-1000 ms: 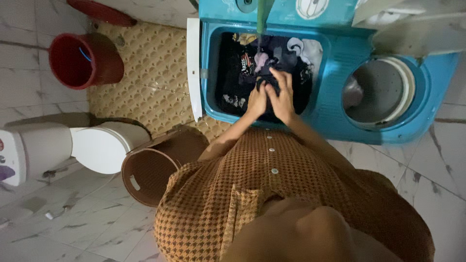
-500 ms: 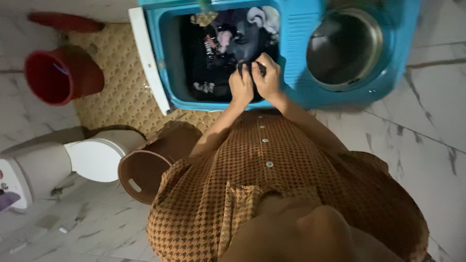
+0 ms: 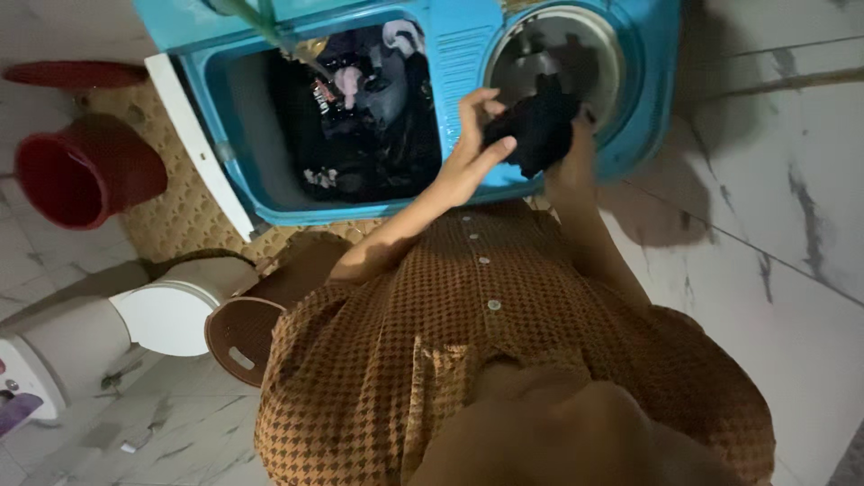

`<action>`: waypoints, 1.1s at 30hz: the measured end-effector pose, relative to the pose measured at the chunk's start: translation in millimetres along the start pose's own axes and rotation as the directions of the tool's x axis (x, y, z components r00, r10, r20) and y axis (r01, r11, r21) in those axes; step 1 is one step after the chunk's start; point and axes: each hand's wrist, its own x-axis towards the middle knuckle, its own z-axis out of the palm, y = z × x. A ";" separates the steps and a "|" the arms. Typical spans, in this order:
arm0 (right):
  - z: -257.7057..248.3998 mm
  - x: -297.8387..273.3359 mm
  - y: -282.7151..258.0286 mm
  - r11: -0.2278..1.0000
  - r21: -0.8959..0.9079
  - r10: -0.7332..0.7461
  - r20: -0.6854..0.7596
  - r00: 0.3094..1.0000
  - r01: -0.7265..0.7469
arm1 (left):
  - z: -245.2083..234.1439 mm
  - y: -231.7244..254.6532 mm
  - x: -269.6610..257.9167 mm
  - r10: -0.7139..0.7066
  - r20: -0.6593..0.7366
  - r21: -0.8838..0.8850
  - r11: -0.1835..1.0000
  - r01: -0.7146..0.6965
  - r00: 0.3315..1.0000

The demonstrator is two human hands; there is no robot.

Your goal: The person washes clothes by hand in a twin-tub washing machine. They add detergent, agitate and rinse various garments in the wash tub, then transfer them to the spin tub. The process is repeated for multiple items.

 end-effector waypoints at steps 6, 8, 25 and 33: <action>-5.4 7.1 -29.8 0.918 0.361 0.197 -0.054 0.979 -0.164 | 23.4 26.3 14.9 -0.005 0.088 0.344 0.939 -0.025 0.996; -3.7 4.2 -27.3 0.946 0.282 0.193 -0.097 0.976 -0.158 | 26.3 27.7 12.6 0.015 0.076 0.464 0.885 -0.048 0.997; 78.3 -18.5 19.0 0.980 -0.195 0.029 0.337 0.941 0.039 | -26.9 30.8 -66.1 0.116 -0.192 0.646 0.762 0.037 0.975; 160.7 -7.7 69.7 0.913 -0.367 0.052 0.532 0.845 0.175 | -96.7 16.0 -119.2 0.140 -0.435 0.620 0.763 0.183 0.890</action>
